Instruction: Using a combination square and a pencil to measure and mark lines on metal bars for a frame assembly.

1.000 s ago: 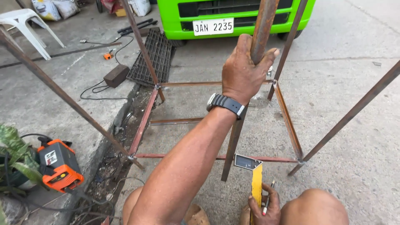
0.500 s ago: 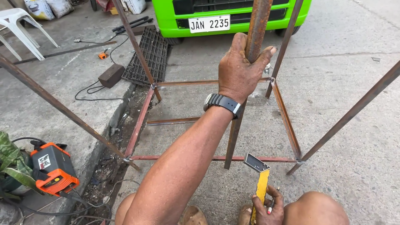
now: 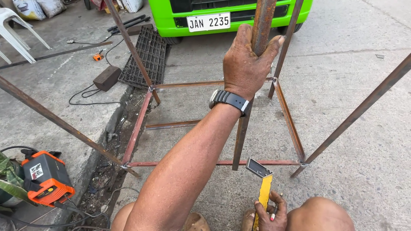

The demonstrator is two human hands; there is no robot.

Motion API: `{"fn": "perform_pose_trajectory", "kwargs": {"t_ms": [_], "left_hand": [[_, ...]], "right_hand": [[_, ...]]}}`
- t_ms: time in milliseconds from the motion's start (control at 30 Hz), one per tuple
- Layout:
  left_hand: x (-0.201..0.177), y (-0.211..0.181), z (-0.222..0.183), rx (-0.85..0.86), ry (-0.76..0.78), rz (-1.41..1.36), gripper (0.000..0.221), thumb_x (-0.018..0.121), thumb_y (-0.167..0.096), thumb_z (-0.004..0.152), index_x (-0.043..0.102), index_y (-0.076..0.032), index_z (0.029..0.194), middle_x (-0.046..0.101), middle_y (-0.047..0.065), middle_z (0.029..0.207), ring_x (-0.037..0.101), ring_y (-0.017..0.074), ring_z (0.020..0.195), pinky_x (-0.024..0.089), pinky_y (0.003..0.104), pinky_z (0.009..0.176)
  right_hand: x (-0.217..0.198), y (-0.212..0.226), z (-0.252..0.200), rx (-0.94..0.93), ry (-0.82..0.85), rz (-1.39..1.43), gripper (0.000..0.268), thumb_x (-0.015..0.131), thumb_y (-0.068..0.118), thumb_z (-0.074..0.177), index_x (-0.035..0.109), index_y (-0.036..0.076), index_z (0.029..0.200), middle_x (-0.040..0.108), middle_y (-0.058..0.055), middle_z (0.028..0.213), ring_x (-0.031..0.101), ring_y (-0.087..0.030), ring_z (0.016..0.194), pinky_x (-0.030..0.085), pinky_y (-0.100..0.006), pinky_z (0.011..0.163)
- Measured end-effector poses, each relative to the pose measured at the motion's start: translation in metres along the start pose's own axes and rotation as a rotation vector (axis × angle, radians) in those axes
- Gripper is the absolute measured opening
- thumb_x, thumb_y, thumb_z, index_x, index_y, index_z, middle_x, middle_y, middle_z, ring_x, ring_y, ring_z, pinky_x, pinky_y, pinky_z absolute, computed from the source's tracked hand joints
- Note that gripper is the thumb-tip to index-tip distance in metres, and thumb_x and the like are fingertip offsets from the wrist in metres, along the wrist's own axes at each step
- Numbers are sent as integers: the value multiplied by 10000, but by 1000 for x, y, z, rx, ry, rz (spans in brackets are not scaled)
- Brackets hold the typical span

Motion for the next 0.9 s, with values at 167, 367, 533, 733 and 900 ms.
{"fn": "perform_pose_trajectory", "kwargs": {"t_ms": [167, 367, 533, 733, 900], "left_hand": [[-6, 2, 1, -59, 77, -55, 392, 702, -546, 811, 487, -225, 875, 496, -89, 684, 491, 125, 609, 478, 353, 613], [-10, 5, 2, -152, 159, -128, 380, 723, -545, 798, 571, -228, 942, 567, -92, 734, 488, 92, 671, 500, 330, 663], [-12, 9, 1, -157, 168, -138, 371, 736, -529, 797, 574, -229, 942, 633, -91, 751, 558, 79, 674, 523, 329, 670], [-21, 17, -10, -155, 157, -78, 380, 741, -517, 814, 547, -224, 961, 660, -94, 738, 655, 93, 659, 566, 341, 680], [-34, 21, -26, -128, 167, -32, 383, 693, -534, 864, 534, -215, 1005, 636, -88, 711, 604, 76, 585, 587, 277, 517]], "right_hand": [[0, 1, -1, -1, 11, -16, 601, 814, -40, 764, 679, 154, 1317, 684, -33, 1239, 651, -210, 865, 538, -312, 625], [2, -7, 3, -26, 3, -16, 604, 809, -35, 751, 683, 153, 1311, 685, -22, 1213, 644, -187, 814, 530, -294, 605], [1, -13, 6, -38, 6, 17, 611, 808, -50, 747, 677, 138, 1313, 678, -34, 1245, 665, -201, 821, 543, -306, 572], [0, -7, 3, -14, -13, -67, 606, 827, -30, 738, 686, 154, 1297, 679, -8, 1221, 660, -215, 839, 529, -306, 643], [1, -7, 6, 24, 26, -113, 610, 829, -2, 760, 676, 179, 1322, 690, 9, 1206, 656, -181, 842, 527, -307, 660]]}}
Point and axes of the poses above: each hand's wrist, its own z-axis towards the middle knuckle, its own x-axis out of the palm, y = z × x, the point moved 6 cm from there along z, towards the middle knuckle
